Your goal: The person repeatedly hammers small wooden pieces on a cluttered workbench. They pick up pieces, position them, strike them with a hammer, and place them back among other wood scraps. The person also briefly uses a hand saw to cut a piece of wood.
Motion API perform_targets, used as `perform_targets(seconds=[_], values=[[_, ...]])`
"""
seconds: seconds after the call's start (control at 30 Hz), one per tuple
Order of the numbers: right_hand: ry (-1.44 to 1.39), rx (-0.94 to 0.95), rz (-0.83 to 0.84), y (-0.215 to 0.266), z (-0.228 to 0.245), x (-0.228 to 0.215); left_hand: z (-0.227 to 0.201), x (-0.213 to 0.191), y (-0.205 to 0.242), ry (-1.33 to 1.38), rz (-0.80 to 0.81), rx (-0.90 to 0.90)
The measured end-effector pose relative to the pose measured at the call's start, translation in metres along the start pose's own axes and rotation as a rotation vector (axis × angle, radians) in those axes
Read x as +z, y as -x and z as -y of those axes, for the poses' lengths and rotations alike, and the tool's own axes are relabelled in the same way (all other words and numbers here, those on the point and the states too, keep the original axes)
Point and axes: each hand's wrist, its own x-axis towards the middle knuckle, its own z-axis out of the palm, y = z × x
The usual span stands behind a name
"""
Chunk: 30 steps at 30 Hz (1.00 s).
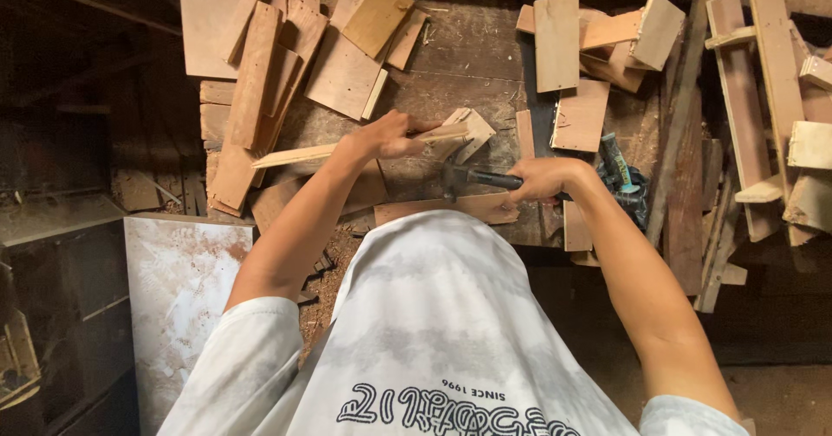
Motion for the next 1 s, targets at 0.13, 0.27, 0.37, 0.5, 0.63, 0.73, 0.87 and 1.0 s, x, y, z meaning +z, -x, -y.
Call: perform_targets(seconds=[0.13, 0.27, 0.37, 0.5, 0.63, 0.73, 0.87, 1.0], values=[[-0.028, 0.017, 0.012, -0.001, -0.006, -0.002, 0.017, 0.009, -0.005, 0.052, -0.006, 0.098], [-0.159, -0.085, -0.086, -0.004, -0.012, 0.0, 0.016, 0.014, 0.001, 0.095, -0.022, 0.057], [-0.291, -0.099, -0.241, -0.013, -0.01, 0.014, 0.005, 0.017, 0.005, 0.201, -0.02, -0.122], [-0.659, -0.196, -0.301, -0.02, 0.001, 0.037, -0.006, 0.019, -0.002, 0.336, -0.064, -0.322], [-0.798, -0.191, -0.326, -0.019, 0.017, 0.054, 0.003, 0.016, -0.002, 0.507, -0.021, -0.22], [-0.759, -0.155, -0.375, -0.02, 0.023, 0.057, 0.015, 0.007, 0.002, 0.654, 0.11, -0.329], [-0.895, -0.25, -0.39, -0.037, 0.028, 0.076, 0.018, 0.009, 0.004, 0.595, 0.037, -0.349], [-1.192, -0.266, -0.471, -0.059, 0.041, 0.077, 0.009, 0.03, -0.002, 1.365, -0.117, -0.158]])
